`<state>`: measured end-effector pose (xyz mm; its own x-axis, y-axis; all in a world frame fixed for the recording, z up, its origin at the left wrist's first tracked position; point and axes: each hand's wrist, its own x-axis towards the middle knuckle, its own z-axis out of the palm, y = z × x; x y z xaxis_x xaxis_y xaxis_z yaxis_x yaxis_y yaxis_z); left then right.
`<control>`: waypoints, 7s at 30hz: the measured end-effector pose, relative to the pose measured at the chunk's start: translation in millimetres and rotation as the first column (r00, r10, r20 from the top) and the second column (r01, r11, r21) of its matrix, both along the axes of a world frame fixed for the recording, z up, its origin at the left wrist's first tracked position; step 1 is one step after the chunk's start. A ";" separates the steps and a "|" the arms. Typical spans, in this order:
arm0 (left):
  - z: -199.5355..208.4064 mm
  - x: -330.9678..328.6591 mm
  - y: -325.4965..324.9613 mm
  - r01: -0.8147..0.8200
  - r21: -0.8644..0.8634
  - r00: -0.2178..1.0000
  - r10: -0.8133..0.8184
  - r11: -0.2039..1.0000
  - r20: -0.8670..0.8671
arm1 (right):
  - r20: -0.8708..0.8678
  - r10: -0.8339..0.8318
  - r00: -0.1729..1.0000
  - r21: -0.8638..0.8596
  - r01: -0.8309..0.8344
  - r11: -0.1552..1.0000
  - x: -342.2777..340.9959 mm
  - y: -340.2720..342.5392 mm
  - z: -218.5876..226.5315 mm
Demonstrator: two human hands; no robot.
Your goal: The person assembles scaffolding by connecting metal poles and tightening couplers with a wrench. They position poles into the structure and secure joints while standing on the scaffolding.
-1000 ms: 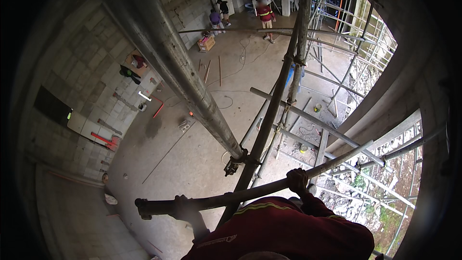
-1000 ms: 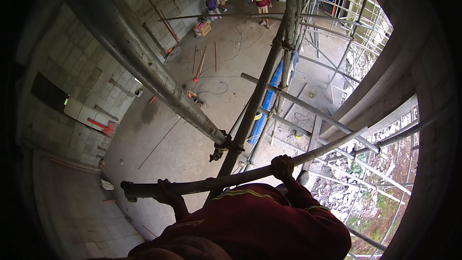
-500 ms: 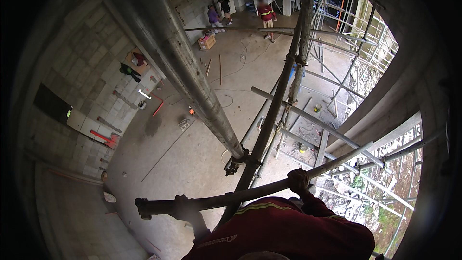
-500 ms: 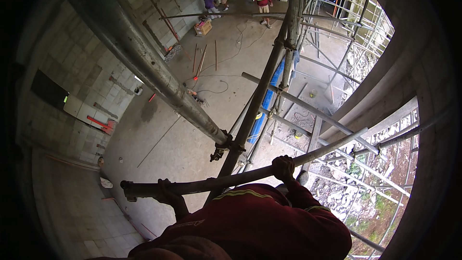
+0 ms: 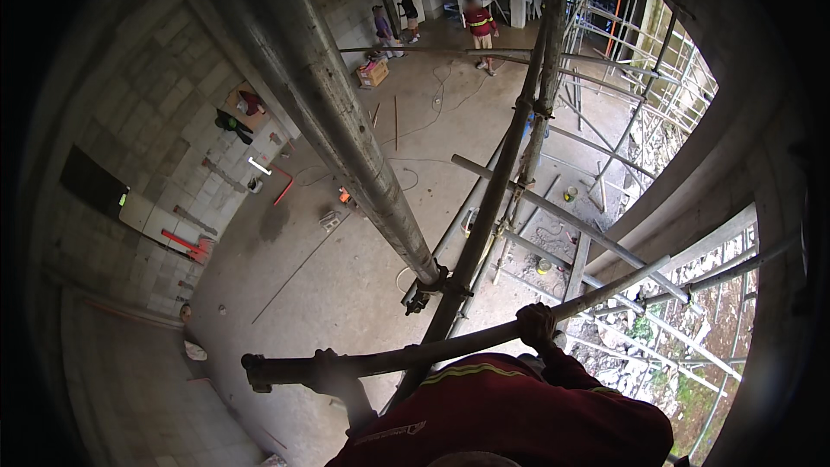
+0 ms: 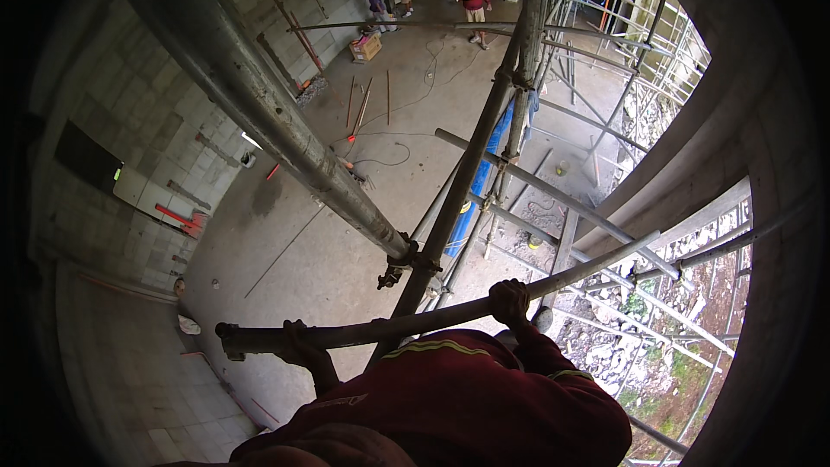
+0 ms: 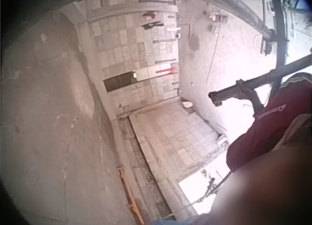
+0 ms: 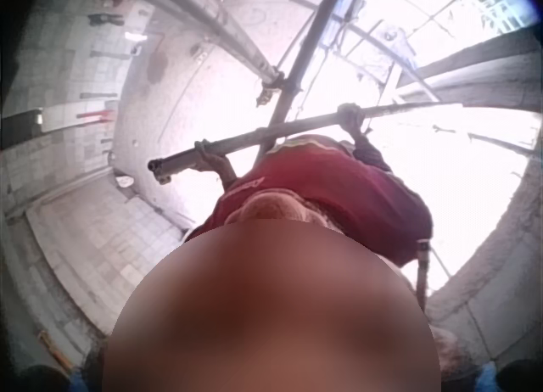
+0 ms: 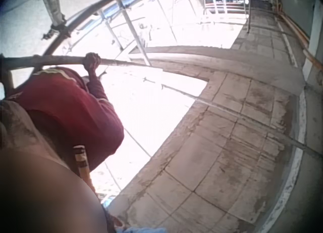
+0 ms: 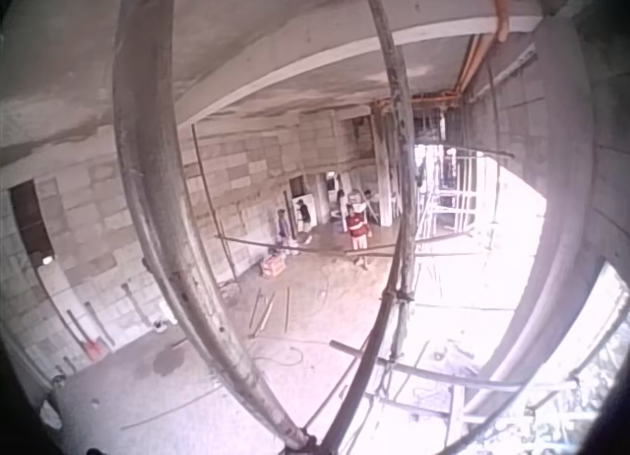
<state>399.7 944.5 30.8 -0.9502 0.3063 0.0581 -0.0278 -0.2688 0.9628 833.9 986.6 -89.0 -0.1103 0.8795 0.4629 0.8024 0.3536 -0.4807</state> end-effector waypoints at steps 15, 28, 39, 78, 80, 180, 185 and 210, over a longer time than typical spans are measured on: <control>1.6 3.5 1.0 -0.029 -0.015 0.999 0.029 0.999 -0.021 | 0.015 0.007 1.000 0.018 -0.007 1.000 0.3 -0.1 1.5; -3.6 1.0 0.7 -0.033 -0.005 0.998 0.033 0.999 -0.058 | -0.068 -0.025 0.997 -0.011 0.025 1.000 -2.7 -0.4 6.9; -17.0 -7.9 -2.9 -0.017 -0.029 0.998 0.015 0.999 -0.065 | 0.005 0.003 1.000 0.005 -0.003 1.000 -0.1 -0.8 3.0; 15.8 8.7 0.8 0.042 0.068 0.998 -0.045 0.997 0.036 | 0.016 0.014 1.000 -0.037 -0.014 0.999 3.3 -0.2 -16.7; 16.1 9.1 0.1 0.042 0.077 0.998 -0.045 0.996 0.045 | 0.002 0.018 1.000 -0.039 -0.018 0.999 3.4 -1.2 -17.8; 31.7 16.5 3.7 -0.038 0.104 0.997 0.031 0.994 0.064 | -0.445 0.086 0.891 -0.220 -0.202 0.954 -78.1 28.1 50.0; 29.4 14.2 3.8 -0.049 0.042 0.996 0.046 0.998 0.074 | -0.392 0.619 0.681 0.082 -0.644 0.761 -181.0 38.9 128.4; -3.9 -36.0 -40.1 0.285 0.135 0.925 -0.310 0.949 0.222 | 0.028 0.813 0.581 -0.171 -0.799 0.577 -371.4 9.9 178.7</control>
<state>363.7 904.4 26.9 -0.8058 0.5812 -0.1133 -0.3451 -0.3055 0.8874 462.4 996.5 89.7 -0.8385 0.4533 0.3023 0.2585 0.8194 -0.5117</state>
